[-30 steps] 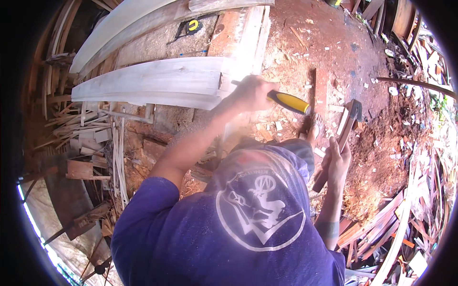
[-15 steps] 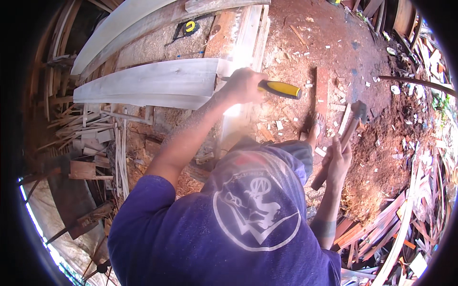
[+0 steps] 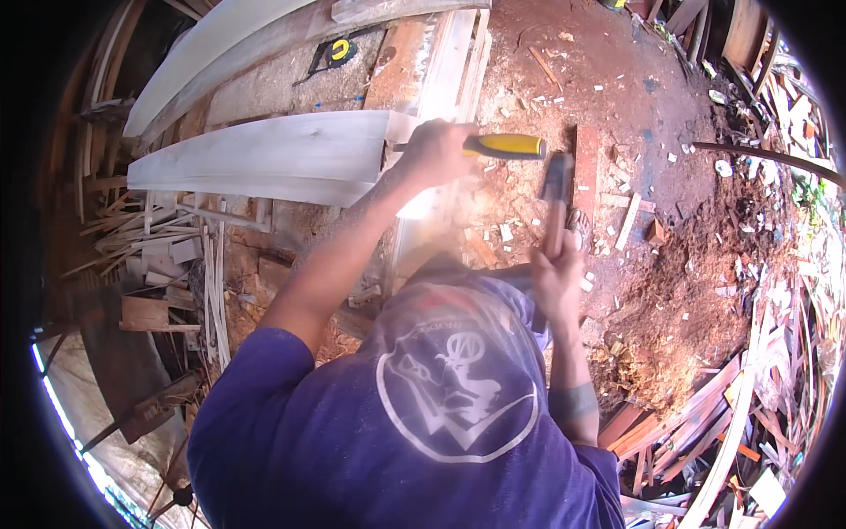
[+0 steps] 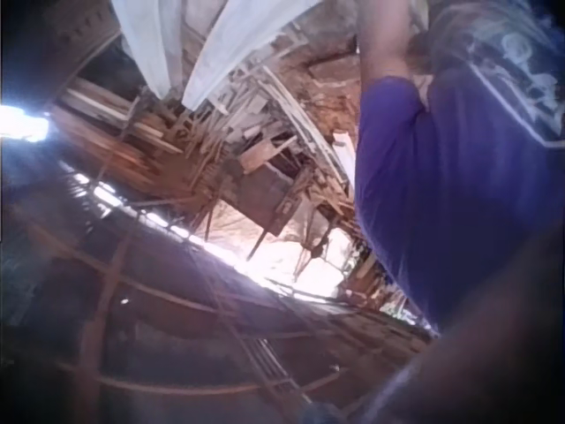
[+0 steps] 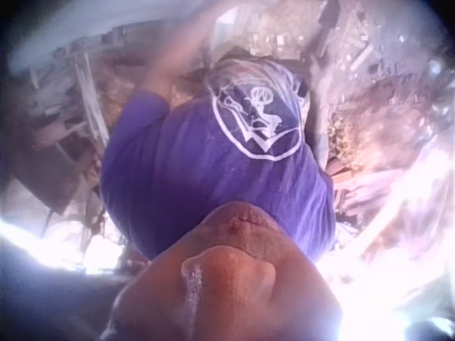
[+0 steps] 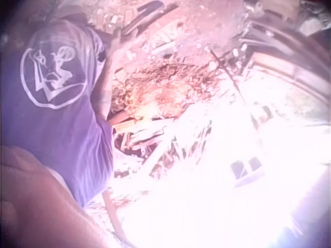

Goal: The person uses a hammer and a chisel to carve a rectangular notch into a piece of wood on a workbench, then lifts and repositions a larger wooden beam.

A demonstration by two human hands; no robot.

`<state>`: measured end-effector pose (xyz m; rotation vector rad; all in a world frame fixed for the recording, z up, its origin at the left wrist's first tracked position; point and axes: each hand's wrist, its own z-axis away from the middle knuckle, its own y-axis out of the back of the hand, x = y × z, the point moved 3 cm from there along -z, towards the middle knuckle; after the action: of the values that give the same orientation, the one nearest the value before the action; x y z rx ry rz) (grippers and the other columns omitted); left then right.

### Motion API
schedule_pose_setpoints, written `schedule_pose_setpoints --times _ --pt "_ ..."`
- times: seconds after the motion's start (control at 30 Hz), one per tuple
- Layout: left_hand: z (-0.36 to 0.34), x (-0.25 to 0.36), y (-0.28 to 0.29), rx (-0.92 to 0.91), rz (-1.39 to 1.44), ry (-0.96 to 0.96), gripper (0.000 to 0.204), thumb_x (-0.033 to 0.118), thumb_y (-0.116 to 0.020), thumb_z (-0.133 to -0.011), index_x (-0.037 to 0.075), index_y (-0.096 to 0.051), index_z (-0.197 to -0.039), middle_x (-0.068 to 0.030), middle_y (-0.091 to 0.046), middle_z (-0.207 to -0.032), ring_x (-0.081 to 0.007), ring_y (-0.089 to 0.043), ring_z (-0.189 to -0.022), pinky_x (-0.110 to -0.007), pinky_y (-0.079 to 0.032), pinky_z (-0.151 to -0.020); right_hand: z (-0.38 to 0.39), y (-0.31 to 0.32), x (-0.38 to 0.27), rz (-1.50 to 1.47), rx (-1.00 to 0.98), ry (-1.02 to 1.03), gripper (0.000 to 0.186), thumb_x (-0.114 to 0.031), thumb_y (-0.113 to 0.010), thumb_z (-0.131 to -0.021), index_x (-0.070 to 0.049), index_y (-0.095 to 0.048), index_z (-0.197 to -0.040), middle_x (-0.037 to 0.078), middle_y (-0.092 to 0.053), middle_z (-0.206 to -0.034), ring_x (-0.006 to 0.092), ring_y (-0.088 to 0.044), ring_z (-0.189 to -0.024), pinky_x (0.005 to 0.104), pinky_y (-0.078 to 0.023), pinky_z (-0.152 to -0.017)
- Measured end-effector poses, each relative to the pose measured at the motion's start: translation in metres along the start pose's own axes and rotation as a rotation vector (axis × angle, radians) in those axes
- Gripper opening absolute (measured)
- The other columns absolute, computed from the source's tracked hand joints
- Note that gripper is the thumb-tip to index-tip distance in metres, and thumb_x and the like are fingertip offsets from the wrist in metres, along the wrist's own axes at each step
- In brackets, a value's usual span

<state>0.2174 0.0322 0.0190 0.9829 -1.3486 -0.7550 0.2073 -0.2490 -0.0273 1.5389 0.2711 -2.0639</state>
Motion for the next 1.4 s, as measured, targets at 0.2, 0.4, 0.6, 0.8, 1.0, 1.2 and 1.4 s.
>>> schedule_pose_setpoints --times 0.2,0.4,0.6,0.8,1.0,1.2,1.4 --pt "0.000 0.003 -0.005 -0.079 -0.023 0.064 0.026 0.019 -0.071 -0.077 0.007 -0.072 -0.100 -0.0185 -0.072 -0.081 -0.0357 -0.072 -0.082 -0.047 -0.057 -0.076 -0.001 0.086 -0.062 -0.514 0.780 0.336 0.009 -0.016 -0.055 -0.092 -0.012 -0.053 -0.084 0.000 -0.048 -0.059 0.0055 -0.042 -0.046 0.0216 -0.040 -0.041" --pt "-0.004 0.007 -0.001 -0.116 -0.031 0.094 0.021 0.018 -0.069 -0.079 0.008 -0.072 -0.097 -0.0172 -0.072 -0.081 -0.0341 -0.072 -0.081 -0.047 -0.057 -0.075 -0.011 0.014 -0.018 0.059 0.170 0.123 0.008 -0.006 -0.058 -0.090 -0.009 -0.053 -0.085 -0.001 -0.050 -0.064 0.0055 -0.041 -0.048 0.0235 -0.037 -0.041" --pt "-0.002 0.005 -0.003 -0.028 -0.017 0.072 0.017 0.016 -0.068 -0.078 0.007 -0.072 -0.092 -0.0157 -0.072 -0.079 -0.0349 -0.072 -0.076 -0.046 -0.057 -0.071 -0.012 0.073 -0.055 -0.427 0.739 0.281 0.017 -0.020 -0.055 -0.091 -0.011 -0.055 -0.077 -0.001 -0.050 -0.056 0.0045 -0.045 -0.044 0.0242 -0.042 -0.040" --pt "-0.001 -0.002 -0.010 -0.059 -0.061 0.082 0.022 0.021 -0.071 -0.078 0.010 -0.073 -0.097 -0.0164 -0.072 -0.080 -0.0349 -0.071 -0.078 -0.046 -0.056 -0.073 -0.015 -0.009 -0.014 -0.081 -0.173 -0.186 0.008 0.000 -0.053 -0.086 -0.008 -0.051 -0.084 -0.001 -0.047 -0.067 0.0087 -0.046 -0.052 0.0245 -0.039 -0.042" --pt "-0.002 -0.008 -0.013 -0.088 -0.074 0.134 0.035 0.031 -0.079 -0.075 0.012 -0.073 -0.103 -0.0162 -0.072 -0.083 -0.0359 -0.071 -0.082 -0.047 -0.055 -0.078 -0.016 0.036 -0.011 -0.615 0.527 0.243 0.015 -0.001 -0.053 -0.086 -0.011 -0.051 -0.075 -0.001 -0.048 -0.056 0.0055 -0.040 -0.041 0.0214 -0.037 -0.036" --pt "0.002 -0.004 -0.011 -0.087 -0.068 0.147 0.033 0.026 -0.077 -0.072 0.011 -0.072 -0.101 -0.0162 -0.072 -0.081 -0.0369 -0.070 -0.081 -0.047 -0.054 -0.077 -0.021 -0.017 -0.005 -0.015 -0.004 -0.029 0.006 -0.005 -0.056 -0.085 -0.008 -0.052 -0.083 0.001 -0.049 -0.058 0.0095 -0.046 -0.041 0.0255 -0.038 -0.037" --pt "0.003 -0.005 -0.007 -0.069 -0.030 0.098 0.023 0.016 -0.068 -0.075 0.009 -0.073 -0.096 -0.0175 -0.071 -0.080 -0.0365 -0.071 -0.080 -0.047 -0.056 -0.075 -0.011 0.034 0.039 -0.123 0.009 -0.180 0.008 -0.003 -0.059 -0.086 -0.004 -0.051 -0.089 -0.001 -0.050 -0.057 0.0079 -0.045 -0.041 0.0245 -0.035 -0.036"
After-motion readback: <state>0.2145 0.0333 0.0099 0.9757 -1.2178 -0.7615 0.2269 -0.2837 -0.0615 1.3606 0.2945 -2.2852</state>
